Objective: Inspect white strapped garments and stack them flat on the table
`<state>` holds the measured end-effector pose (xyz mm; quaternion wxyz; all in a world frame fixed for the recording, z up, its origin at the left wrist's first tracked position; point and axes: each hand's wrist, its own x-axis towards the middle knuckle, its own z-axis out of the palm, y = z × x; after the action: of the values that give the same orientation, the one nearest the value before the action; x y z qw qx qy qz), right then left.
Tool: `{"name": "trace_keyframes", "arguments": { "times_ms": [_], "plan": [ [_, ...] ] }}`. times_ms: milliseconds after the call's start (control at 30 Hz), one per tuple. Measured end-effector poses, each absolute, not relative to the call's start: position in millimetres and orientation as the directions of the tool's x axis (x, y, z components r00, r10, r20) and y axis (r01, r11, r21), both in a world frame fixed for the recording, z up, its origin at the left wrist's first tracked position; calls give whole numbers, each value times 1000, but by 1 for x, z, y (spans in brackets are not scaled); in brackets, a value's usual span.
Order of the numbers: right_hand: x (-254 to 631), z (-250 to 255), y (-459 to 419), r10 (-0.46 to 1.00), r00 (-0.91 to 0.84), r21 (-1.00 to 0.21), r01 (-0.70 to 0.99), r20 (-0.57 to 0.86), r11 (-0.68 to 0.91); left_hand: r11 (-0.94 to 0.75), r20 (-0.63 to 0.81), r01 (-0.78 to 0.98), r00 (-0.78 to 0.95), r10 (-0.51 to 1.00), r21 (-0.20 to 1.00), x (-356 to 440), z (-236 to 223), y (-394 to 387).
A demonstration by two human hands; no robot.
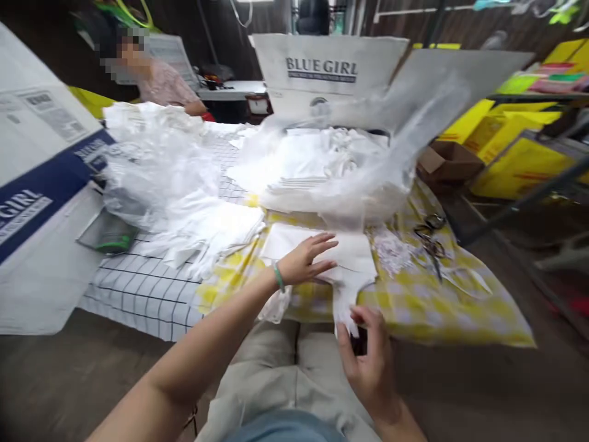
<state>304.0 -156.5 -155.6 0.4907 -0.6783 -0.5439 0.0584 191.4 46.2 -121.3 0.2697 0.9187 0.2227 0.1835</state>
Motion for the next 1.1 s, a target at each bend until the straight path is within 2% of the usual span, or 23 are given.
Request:
{"name": "trace_keyframes", "arguments": {
  "times_ms": [67, 133, 167, 200, 267, 333, 433, 533, 633, 800, 967, 1033, 1100],
  "plan": [
    [287, -129, -102, 868, 157, -682, 689, 471, 246, -688, 334, 304, 702, 629, 659, 138, -111, 63],
    [260, -113, -38, 912, 0, -700, 640, 411, 316, -536, 353, 455, 428, 832, 711, 74, -107, 93],
    [246, -111, -5, 926, -42, -710, 630, 376, 316, -405, 331, 573, 235, 914, 713, 41, -107, 113],
    [232, -112, 26, 942, -69, -709, 642, 328, 293, -322, 329, 629, 111, 938, 708, 8, -109, 134],
    [206, -119, 81, 971, -89, -673, 707, 220, 217, -188, 330, 714, -63, 942, 674, -51, -114, 176],
    [187, -129, 122, 990, -64, -607, 784, 125, 127, -9, 294, 847, -174, 940, 531, -96, -119, 212],
    [172, -137, 156, 1000, -7, -507, 862, 13, 13, 89, 231, 925, -184, 955, 369, -129, -127, 251],
    [169, -139, 167, 997, -19, -422, 906, -70, -12, 129, 161, 932, -192, 968, 338, -133, -133, 277],
    [170, -140, 169, 995, -52, -382, 924, -89, 14, 156, 128, 946, -199, 972, 285, -127, -135, 295],
    [170, -143, 169, 994, -88, -300, 952, -62, 66, -49, 249, 982, 2, 969, 182, -118, -138, 308],
    [169, -144, 167, 993, -110, -248, 964, -43, 96, -158, 282, 985, 133, 950, 66, -114, -140, 300],
    [169, -144, 167, 992, -119, -236, 966, -36, 107, -192, 292, 978, 162, 943, 76, -113, -141, 297],
    [169, -143, 167, 991, -130, -221, 968, -26, 121, -194, 322, 970, 138, 937, 149, -112, -141, 298]
  ]
}}
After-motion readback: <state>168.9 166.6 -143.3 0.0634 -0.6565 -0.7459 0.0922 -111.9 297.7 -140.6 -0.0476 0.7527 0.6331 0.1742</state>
